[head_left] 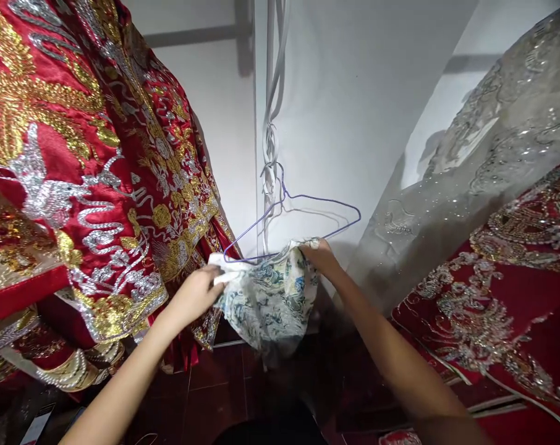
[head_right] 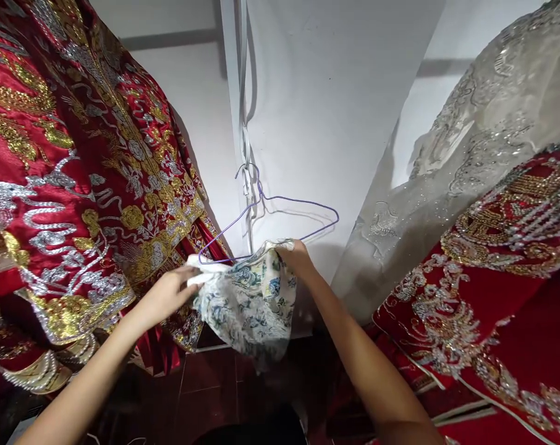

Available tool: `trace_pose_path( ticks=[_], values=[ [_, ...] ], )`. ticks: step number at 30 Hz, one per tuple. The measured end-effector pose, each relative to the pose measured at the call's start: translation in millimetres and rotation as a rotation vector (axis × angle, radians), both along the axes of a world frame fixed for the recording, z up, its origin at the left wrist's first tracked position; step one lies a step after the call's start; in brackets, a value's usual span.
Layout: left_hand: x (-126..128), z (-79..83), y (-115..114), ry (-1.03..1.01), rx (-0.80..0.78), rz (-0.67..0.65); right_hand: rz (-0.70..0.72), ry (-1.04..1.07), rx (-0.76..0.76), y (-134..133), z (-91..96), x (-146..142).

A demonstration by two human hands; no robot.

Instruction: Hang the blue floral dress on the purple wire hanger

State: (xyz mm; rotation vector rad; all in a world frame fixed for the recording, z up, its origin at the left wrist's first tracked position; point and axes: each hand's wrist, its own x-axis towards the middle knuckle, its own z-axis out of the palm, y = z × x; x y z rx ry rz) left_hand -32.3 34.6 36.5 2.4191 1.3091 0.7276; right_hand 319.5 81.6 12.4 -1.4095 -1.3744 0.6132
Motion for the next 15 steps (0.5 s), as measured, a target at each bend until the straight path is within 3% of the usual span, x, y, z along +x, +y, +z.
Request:
trace_pose_path(
  ticks=[3, 6, 11, 15],
  values=[
    [22.0, 24.8, 10.6, -0.102, 0.114, -0.026, -0.003, -0.035, 0.030, -9.8, 5.0, 5.5],
    [48.7, 44.7, 19.2, -0.192, 0.213, -0.048, 0.039, -0.060, 0.057, -22.3, 3.8, -6.4],
    [63.6, 57.4, 47.9, -0.238, 0.270, -0.062, 0.131, -0.067, 0.206, -47.4, 2.2, -25.0],
    [52.3, 58.0, 66.2, -0.127, 0.311, -0.056, -0.159, -0.043, 0.337, -57.2, 13.2, 13.8]
  ],
)
